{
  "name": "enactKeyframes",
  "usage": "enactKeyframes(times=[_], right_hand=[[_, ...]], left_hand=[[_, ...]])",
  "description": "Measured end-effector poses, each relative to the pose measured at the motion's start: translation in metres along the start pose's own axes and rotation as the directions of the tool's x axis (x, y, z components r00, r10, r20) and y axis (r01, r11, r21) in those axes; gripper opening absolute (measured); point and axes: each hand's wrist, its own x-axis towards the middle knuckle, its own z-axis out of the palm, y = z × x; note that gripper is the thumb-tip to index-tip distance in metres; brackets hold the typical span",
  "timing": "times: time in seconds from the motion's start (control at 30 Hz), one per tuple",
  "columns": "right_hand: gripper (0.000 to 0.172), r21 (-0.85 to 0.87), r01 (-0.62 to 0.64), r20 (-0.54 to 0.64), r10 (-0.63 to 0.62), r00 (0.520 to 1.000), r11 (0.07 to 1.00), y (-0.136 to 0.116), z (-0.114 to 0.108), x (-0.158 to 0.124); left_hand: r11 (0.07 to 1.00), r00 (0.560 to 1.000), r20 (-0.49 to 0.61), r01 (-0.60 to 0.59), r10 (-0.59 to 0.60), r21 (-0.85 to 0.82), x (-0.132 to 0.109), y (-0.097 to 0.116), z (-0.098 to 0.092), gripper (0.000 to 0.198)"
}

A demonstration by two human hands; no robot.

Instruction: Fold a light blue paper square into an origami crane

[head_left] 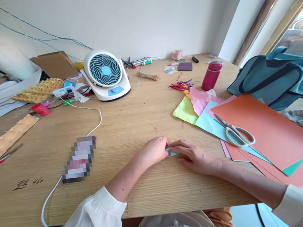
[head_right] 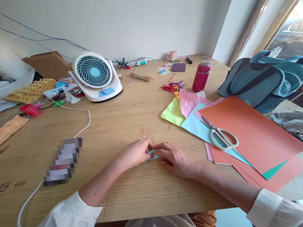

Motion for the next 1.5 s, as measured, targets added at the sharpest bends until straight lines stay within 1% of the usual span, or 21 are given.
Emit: enactKeyframes(times=[0.03,0.1,0.17,0.27,0.37,0.43,0.53,0.63,0.77,0.87,1.0,1.1,1.2,1.23,1.3,1.37,1.4,1.47,1.5], right_hand=[[0.038,0.045,-0.056,-0.026,0.057,0.998,0.997,0.000,0.000,0.001],[0.034,0.111,-0.187,-0.063,0.195,0.979,0.976,-0.001,-0.001,0.004],[0.032,0.137,-0.291,-0.060,0.301,0.952,0.947,-0.002,-0.003,0.009],[0.027,0.162,-0.363,0.016,0.365,0.931,0.918,-0.002,-0.008,0.019],[0.014,0.174,-0.443,0.082,0.435,0.897,0.879,0.000,-0.008,0.029],[0.013,0.170,-0.491,0.080,0.484,0.871,0.854,0.001,-0.006,0.034],[0.017,0.185,-0.537,0.063,0.535,0.842,0.823,0.001,-0.003,0.036],[0.018,0.206,-0.554,0.076,0.551,0.831,0.807,0.001,-0.003,0.036],[0.018,0.223,-0.542,0.162,0.518,0.840,0.810,0.002,-0.005,0.036],[0.022,0.219,-0.523,0.161,0.498,0.852,0.824,0.002,-0.005,0.036],[0.022,0.236,-0.500,0.156,0.475,0.866,0.833,0.000,-0.005,0.036],[0.019,0.251,-0.507,0.176,0.476,0.862,0.825,0.000,-0.005,0.035],[0.016,0.271,-0.515,0.168,0.487,0.857,0.813,0.000,-0.004,0.032],[0.017,0.296,-0.520,0.152,0.498,0.854,0.801,0.000,-0.004,0.032],[0.019,0.415,-0.519,0.094,0.532,0.842,0.748,0.000,-0.002,0.032],[0.024,0.558,-0.485,0.028,0.569,0.822,0.673,0.000,0.001,0.034],[0.028,0.604,-0.461,-0.003,0.581,0.814,0.650,0.000,0.003,0.036],[0.035,0.643,-0.429,-0.058,0.598,0.799,0.635,0.001,0.005,0.043],[0.038,0.647,-0.420,-0.079,0.604,0.793,0.636,0.001,0.007,0.046]], left_hand=[[1.000,1.000,0.013,-0.016,0.016,-0.016,-0.001,0.001,0.002,0.014],[0.997,0.997,0.044,-0.056,0.058,-0.054,-0.002,0.002,0.003,0.007],[0.992,0.994,0.063,-0.087,0.093,-0.095,-0.001,-0.001,0.002,0.006],[0.981,0.989,0.081,-0.110,0.125,-0.161,-0.001,-0.010,-0.005,0.008],[0.966,0.983,0.102,-0.129,0.155,-0.223,0.001,-0.021,-0.012,0.007],[0.957,0.982,0.091,-0.139,0.167,-0.255,0.003,-0.026,-0.013,0.007],[0.943,0.983,0.049,-0.154,0.175,-0.296,0.005,-0.031,-0.012,0.011],[0.931,0.981,0.034,-0.168,0.189,-0.325,0.006,-0.033,-0.010,0.015],[0.925,0.977,0.057,-0.174,0.205,-0.338,0.005,-0.033,-0.009,0.008],[0.923,0.975,0.066,-0.179,0.214,-0.341,0.005,-0.031,-0.010,0.007],[0.920,0.972,0.022,-0.214,0.234,-0.328,0.007,-0.029,-0.009,0.015],[0.921,0.973,-0.010,-0.221,0.230,-0.319,0.006,-0.027,-0.010,0.018],[0.902,0.971,-0.055,-0.236,0.232,-0.360,0.004,-0.026,-0.015,0.024],[0.888,0.969,-0.073,-0.247,0.238,-0.389,0.004,-0.028,-0.019,0.028],[0.844,0.965,-0.128,-0.262,0.229,-0.468,0.005,-0.032,-0.026,0.037],[0.767,0.967,-0.182,-0.251,0.177,-0.591,0.008,-0.038,-0.032,0.050],[0.713,0.971,-0.192,-0.236,0.143,-0.660,0.009,-0.040,-0.033,0.055],[0.602,0.983,-0.165,-0.182,0.085,-0.777,0.014,-0.044,-0.030,0.056],[0.571,0.988,-0.136,-0.153,0.074,-0.806,0.017,-0.044,-0.025,0.051]])
